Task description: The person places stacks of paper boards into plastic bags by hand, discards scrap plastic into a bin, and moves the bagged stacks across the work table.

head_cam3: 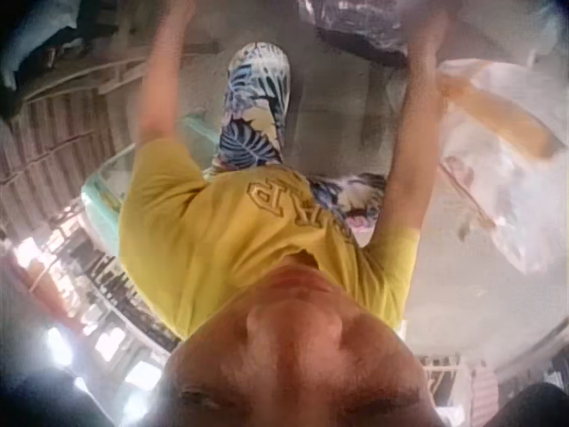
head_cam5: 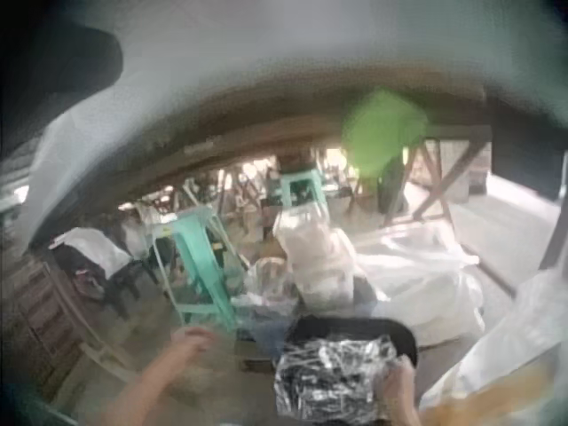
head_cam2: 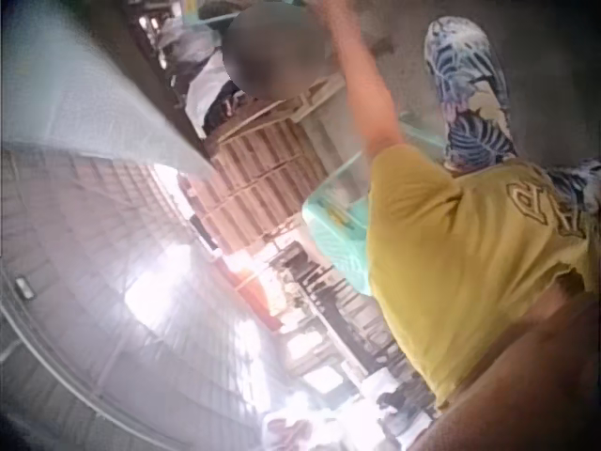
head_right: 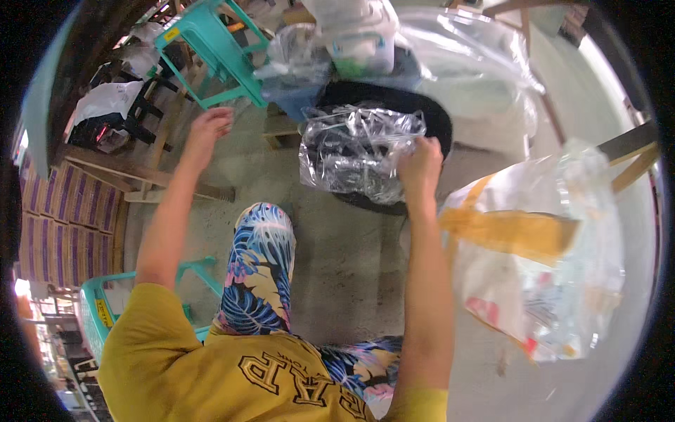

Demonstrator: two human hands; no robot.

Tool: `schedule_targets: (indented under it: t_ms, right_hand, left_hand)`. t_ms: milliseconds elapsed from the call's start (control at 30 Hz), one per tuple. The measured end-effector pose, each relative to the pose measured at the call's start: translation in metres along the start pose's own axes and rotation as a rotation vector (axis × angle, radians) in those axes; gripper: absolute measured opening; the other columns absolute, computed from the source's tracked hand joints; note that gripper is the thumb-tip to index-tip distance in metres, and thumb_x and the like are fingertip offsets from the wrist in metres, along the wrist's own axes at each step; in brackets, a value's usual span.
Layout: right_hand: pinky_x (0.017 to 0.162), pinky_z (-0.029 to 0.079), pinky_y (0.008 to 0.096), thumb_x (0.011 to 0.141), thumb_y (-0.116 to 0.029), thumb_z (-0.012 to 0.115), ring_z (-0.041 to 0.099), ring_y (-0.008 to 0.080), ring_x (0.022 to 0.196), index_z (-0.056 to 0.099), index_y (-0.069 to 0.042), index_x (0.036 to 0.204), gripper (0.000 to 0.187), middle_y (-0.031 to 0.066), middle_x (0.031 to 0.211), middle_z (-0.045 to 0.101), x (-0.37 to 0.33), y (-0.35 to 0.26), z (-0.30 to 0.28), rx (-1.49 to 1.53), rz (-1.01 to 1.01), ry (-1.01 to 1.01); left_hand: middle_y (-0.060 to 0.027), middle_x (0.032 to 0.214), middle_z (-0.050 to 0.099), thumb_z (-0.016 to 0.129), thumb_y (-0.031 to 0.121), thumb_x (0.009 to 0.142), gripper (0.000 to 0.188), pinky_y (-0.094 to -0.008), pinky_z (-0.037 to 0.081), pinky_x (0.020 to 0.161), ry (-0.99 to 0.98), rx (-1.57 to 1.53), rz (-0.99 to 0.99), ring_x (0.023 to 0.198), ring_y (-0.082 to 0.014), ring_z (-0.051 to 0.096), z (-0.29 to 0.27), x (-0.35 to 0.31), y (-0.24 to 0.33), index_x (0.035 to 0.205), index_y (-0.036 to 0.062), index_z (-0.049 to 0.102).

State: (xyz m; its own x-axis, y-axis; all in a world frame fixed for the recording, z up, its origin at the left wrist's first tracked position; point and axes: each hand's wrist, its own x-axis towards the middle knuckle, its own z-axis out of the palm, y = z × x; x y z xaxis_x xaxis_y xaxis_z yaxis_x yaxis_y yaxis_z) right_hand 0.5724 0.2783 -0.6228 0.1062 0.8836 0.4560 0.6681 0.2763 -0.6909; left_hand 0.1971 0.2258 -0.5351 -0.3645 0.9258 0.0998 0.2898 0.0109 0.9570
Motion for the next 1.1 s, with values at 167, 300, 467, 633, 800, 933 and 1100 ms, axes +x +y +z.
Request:
schedule_targets:
  t_ms: [167, 300, 467, 633, 800, 933, 1100]
  right_hand:
    - [0.067, 0.043, 0.0431, 0.068, -0.014, 0.057, 0.054, 0.0359, 0.072, 0.056, 0.002, 0.071, 0.016, 0.0177, 0.083, 0.051, -0.019, -0.025, 0.013, -0.238, -0.061, -0.049]
    - [0.064, 0.043, 0.0419, 0.076, -0.036, 0.055, 0.055, 0.0343, 0.069, 0.057, 0.001, 0.063, 0.04, 0.016, 0.077, 0.053, -0.014, -0.042, 0.013, -0.453, 0.0, -0.169]
    - [0.063, 0.04, 0.0407, 0.082, -0.042, 0.048, 0.053, 0.0349, 0.07, 0.06, 0.001, 0.069, 0.047, 0.0174, 0.075, 0.052, -0.008, -0.03, 0.005, -0.558, 0.065, -0.201]
    - [0.07, 0.038, 0.0254, 0.082, -0.018, 0.054, 0.051, 0.0175, 0.08, 0.057, 0.004, 0.086, 0.023, 0.0089, 0.085, 0.052, -0.018, -0.013, -0.02, -0.516, 0.108, -0.235]
    - [0.081, 0.036, 0.0284, 0.081, -0.02, 0.05, 0.048, 0.0214, 0.091, 0.055, 0.005, 0.089, 0.027, 0.0117, 0.092, 0.05, -0.057, -0.019, -0.105, -0.457, 0.223, -0.047]
    - [0.081, 0.035, 0.0313, 0.077, -0.023, 0.048, 0.048, 0.0243, 0.089, 0.055, 0.005, 0.087, 0.03, 0.0133, 0.09, 0.05, -0.086, -0.022, -0.157, -0.378, 0.247, 0.089]
    - [0.074, 0.037, 0.0343, 0.075, -0.025, 0.05, 0.048, 0.0283, 0.081, 0.053, 0.004, 0.081, 0.03, 0.0154, 0.085, 0.049, -0.081, -0.072, -0.182, -0.562, 0.285, -0.03]
  left_hand:
    - [-0.0056, 0.076, 0.055, 0.044, 0.002, 0.075, 0.031, -0.0311, 0.044, 0.059, 0.272, -0.359, -0.63, 0.068, -0.0166, 0.053, -0.122, 0.021, -0.189, 0.105, 0.0043, 0.05]
    - [-0.0083, 0.082, 0.054, 0.047, 0.005, 0.075, 0.035, -0.0323, 0.044, 0.059, 0.169, 0.085, -0.696, 0.072, -0.0178, 0.052, -0.119, 0.029, -0.267, 0.11, 0.0026, 0.045]
    - [-0.0192, 0.104, 0.051, 0.059, 0.018, 0.072, 0.058, -0.0406, 0.042, 0.082, -0.101, 0.85, -0.569, 0.097, -0.0313, 0.05, -0.109, 0.06, -0.33, 0.122, 0.0042, 0.034]
    - [-0.0249, 0.117, 0.043, 0.059, 0.022, 0.072, 0.065, -0.0432, 0.037, 0.092, -0.218, 1.188, -0.345, 0.106, -0.0395, 0.045, -0.099, 0.153, -0.36, 0.127, 0.0086, 0.027]
    - [-0.026, 0.122, 0.038, 0.056, 0.023, 0.075, 0.053, -0.0447, 0.029, 0.097, -0.456, 1.248, -0.163, 0.112, -0.0406, 0.039, -0.097, 0.177, -0.383, 0.123, 0.0111, 0.038]
    - [-0.0115, 0.113, 0.053, 0.054, 0.035, 0.075, 0.042, -0.0489, -0.001, 0.105, -0.577, 1.415, 0.068, 0.118, -0.0305, 0.036, -0.107, 0.201, -0.383, 0.11, 0.0122, 0.054]
    - [-0.0181, 0.096, 0.057, 0.065, 0.032, 0.069, 0.043, -0.0402, 0.026, 0.095, -0.528, 1.303, -0.099, 0.1, -0.0274, 0.049, -0.097, 0.221, -0.378, 0.1, 0.0037, 0.056]
